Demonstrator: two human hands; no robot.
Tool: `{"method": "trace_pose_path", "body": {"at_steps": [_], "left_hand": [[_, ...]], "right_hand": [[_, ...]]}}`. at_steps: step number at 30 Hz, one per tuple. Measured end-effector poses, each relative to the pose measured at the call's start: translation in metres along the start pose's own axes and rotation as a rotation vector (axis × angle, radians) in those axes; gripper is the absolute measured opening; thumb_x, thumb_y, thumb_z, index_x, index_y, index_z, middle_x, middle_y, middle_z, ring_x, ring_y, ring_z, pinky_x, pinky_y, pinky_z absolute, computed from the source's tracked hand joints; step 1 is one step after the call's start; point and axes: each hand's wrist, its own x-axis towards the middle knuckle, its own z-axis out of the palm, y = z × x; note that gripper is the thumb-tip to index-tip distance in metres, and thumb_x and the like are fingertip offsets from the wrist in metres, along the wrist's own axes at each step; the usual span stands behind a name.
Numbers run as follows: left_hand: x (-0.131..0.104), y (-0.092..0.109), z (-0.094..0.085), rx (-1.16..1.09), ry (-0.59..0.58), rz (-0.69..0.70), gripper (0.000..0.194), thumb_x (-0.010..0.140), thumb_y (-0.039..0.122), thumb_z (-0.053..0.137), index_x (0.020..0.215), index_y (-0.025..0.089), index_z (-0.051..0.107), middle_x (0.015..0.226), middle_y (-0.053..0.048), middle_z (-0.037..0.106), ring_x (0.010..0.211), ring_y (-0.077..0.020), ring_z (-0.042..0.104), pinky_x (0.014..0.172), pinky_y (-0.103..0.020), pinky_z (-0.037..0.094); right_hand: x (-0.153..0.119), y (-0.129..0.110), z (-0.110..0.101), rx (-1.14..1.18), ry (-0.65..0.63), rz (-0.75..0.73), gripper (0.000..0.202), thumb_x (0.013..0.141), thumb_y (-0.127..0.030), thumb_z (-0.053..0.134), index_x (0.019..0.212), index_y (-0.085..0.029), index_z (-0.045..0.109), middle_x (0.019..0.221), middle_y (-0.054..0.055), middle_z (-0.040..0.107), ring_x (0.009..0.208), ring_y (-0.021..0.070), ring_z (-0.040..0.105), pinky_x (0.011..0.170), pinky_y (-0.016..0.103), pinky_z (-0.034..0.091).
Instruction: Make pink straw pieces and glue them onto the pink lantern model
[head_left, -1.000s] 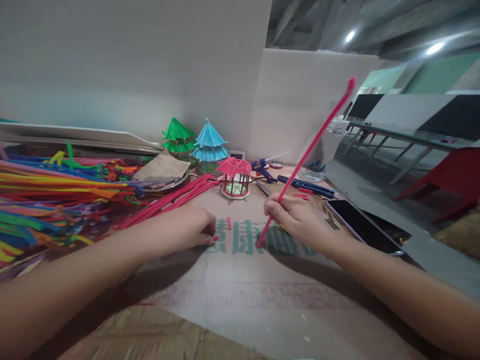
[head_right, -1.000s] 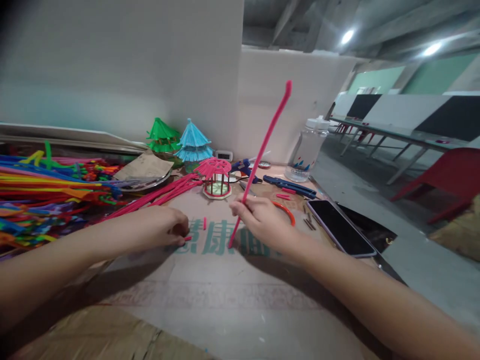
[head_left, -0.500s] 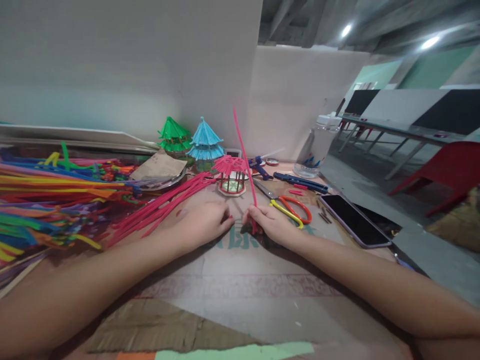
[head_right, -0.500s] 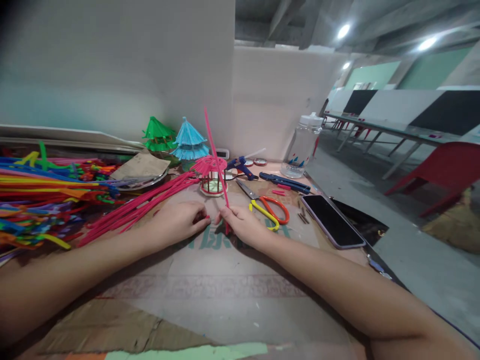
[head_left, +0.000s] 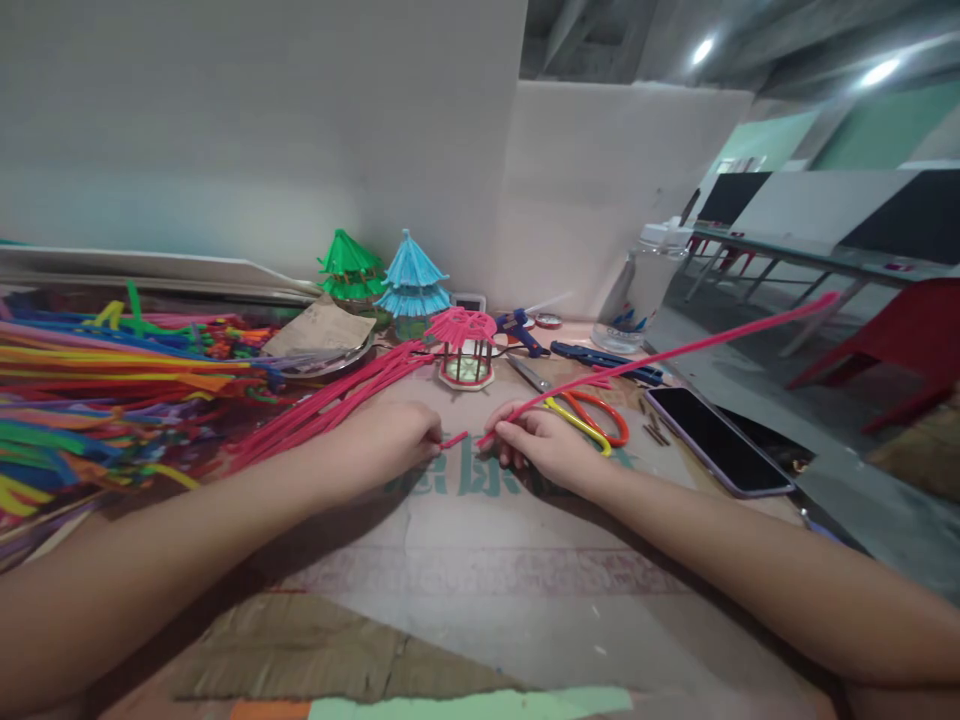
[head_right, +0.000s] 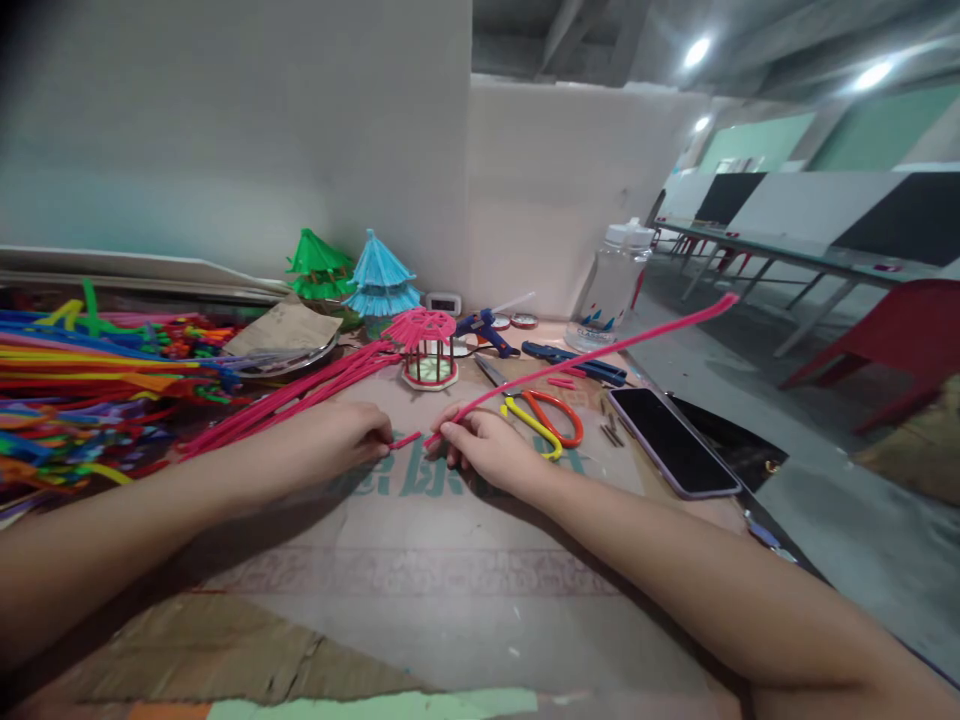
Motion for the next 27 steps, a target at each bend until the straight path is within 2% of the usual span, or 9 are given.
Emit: {"method": "trace_pose_path", "body": {"at_steps": [2,5,7,8,10,13,18,22,27], "left_hand": [[0.002,0.007,0.000,0.007,0.034,0.016,0.026,0.086,0.026,0.048,0.081,0.016,0.071,0.081,-0.011,0.071,0.073,-0.0214,0.062,0.067,-0.031,0.040],[0.004,0.010,-0.008,-0.070,0.083,-0.006,0.023,0.085,0.029,0.050,0.079,0.017,0.069,0.078,-0.008,0.070,0.070,-0.0205,0.061,0.063,-0.030,0.039],[0.006,0.012,-0.010,-0.286,0.099,-0.010,0.023,0.086,0.035,0.051,0.082,0.017,0.066,0.079,-0.006,0.070,0.071,-0.0195,0.063,0.063,-0.028,0.041],[0.007,0.014,-0.009,-0.450,0.071,-0.008,0.024,0.087,0.037,0.051,0.084,0.017,0.064,0.079,-0.005,0.070,0.072,-0.0188,0.064,0.064,-0.028,0.043],[0.010,0.019,-0.001,-0.793,-0.019,-0.028,0.026,0.088,0.041,0.051,0.089,0.017,0.059,0.078,-0.005,0.070,0.070,-0.0178,0.066,0.064,-0.028,0.047],[0.014,0.031,0.015,-1.078,-0.046,-0.085,0.027,0.085,0.042,0.057,0.089,0.015,0.056,0.082,-0.007,0.070,0.072,-0.0165,0.066,0.066,-0.028,0.049],[0.019,0.037,0.029,-1.208,0.017,-0.094,0.030,0.081,0.043,0.064,0.081,0.014,0.055,0.074,-0.003,0.063,0.066,-0.0127,0.060,0.063,-0.025,0.045],[0.022,0.033,0.037,-1.337,-0.025,-0.142,0.035,0.080,0.047,0.066,0.083,0.015,0.053,0.072,-0.001,0.062,0.060,-0.0105,0.058,0.053,-0.021,0.039],[0.021,0.032,0.044,-1.440,-0.078,-0.111,0.035,0.080,0.045,0.068,0.085,0.015,0.051,0.076,-0.003,0.067,0.066,-0.0114,0.063,0.060,-0.022,0.044]], "right_hand": [[-0.002,-0.001,0.001,0.015,0.001,-0.009,0.015,0.086,-0.031,0.056,0.088,-0.018,0.050,0.059,-0.002,0.063,0.049,0.0090,0.054,0.043,0.017,0.038],[-0.002,-0.002,0.000,0.014,0.004,-0.013,0.014,0.087,-0.029,0.056,0.088,-0.019,0.047,0.056,-0.002,0.063,0.049,0.0101,0.058,0.044,0.017,0.039],[-0.001,-0.001,0.000,0.024,-0.003,-0.004,0.014,0.087,-0.029,0.056,0.086,-0.018,0.047,0.060,0.000,0.067,0.052,0.0113,0.062,0.046,0.018,0.042],[-0.001,-0.001,-0.001,0.027,-0.006,0.001,0.015,0.087,-0.030,0.057,0.085,-0.018,0.048,0.062,0.001,0.068,0.053,0.0119,0.063,0.047,0.019,0.044],[-0.001,0.000,-0.001,0.023,0.008,0.000,0.016,0.085,-0.031,0.059,0.083,-0.018,0.050,0.063,0.002,0.068,0.055,0.0124,0.064,0.049,0.021,0.046],[-0.003,-0.001,-0.002,0.013,0.043,-0.021,0.018,0.082,-0.032,0.063,0.083,-0.017,0.053,0.065,0.001,0.067,0.056,0.0119,0.063,0.052,0.022,0.048],[-0.005,-0.005,-0.003,0.011,0.039,-0.055,0.024,0.079,-0.038,0.067,0.079,-0.016,0.056,0.061,-0.003,0.061,0.051,0.0091,0.054,0.047,0.021,0.044],[-0.005,-0.005,-0.002,0.004,0.057,-0.014,0.030,0.076,-0.042,0.069,0.081,-0.015,0.058,0.063,-0.002,0.062,0.051,0.0087,0.052,0.047,0.021,0.042],[-0.002,-0.003,0.000,-0.027,0.101,-0.004,0.030,0.073,-0.041,0.072,0.079,-0.016,0.056,0.060,-0.003,0.059,0.051,0.0091,0.052,0.047,0.021,0.041]]}}
